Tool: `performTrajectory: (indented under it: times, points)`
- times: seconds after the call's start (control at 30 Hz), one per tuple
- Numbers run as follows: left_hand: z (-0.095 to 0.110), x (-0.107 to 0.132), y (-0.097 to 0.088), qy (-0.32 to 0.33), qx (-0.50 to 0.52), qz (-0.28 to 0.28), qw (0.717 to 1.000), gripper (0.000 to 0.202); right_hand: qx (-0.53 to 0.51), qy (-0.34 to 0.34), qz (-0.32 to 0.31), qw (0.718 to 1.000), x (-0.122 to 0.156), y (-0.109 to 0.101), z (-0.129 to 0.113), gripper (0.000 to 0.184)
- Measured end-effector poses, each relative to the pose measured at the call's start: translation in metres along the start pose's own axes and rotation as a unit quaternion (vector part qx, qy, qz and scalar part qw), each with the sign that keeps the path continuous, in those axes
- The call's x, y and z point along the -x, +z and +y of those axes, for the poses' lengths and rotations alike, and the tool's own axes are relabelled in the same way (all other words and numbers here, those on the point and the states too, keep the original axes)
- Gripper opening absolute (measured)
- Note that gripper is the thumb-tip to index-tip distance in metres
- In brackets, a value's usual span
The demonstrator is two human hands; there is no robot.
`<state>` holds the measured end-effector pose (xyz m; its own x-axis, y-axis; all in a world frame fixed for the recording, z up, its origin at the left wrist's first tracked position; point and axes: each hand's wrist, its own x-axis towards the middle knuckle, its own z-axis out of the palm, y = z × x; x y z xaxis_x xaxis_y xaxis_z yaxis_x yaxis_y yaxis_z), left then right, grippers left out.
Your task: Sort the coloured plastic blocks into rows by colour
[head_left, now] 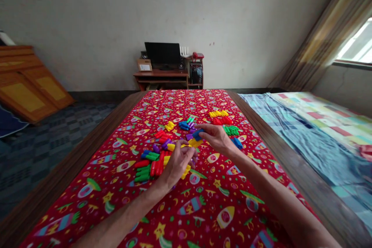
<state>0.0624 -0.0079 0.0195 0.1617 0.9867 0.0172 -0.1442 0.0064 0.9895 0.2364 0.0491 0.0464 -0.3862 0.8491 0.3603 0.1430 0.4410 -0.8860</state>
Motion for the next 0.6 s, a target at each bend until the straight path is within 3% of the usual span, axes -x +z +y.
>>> performTrajectory:
  times: [0.13, 0.3, 0.47, 0.6]
  points:
    - [-0.002, 0.005, 0.001, -0.009, -0.103, -0.042, 0.994, 0.041, 0.053, -0.013, -0.015, 0.998, 0.019, 0.008, -0.014, 0.031]
    - [-0.004, 0.006, -0.004, 0.006, -0.211, -0.073, 0.975, 0.049, 0.156, -0.025, 0.011, 0.987, 0.018, 0.005, -0.020, 0.024]
    - [-0.013, 0.005, -0.006, 0.025, -0.227, -0.105, 0.968, 0.045, 0.086, 0.020, 0.092, 0.992, 0.007, -0.047, -0.006, 0.030]
    - [-0.020, 0.006, -0.004, 0.009, -0.212, -0.131, 0.968, 0.043, 0.122, 0.103, 0.038, 0.986, 0.013, -0.098, 0.011, 0.031]
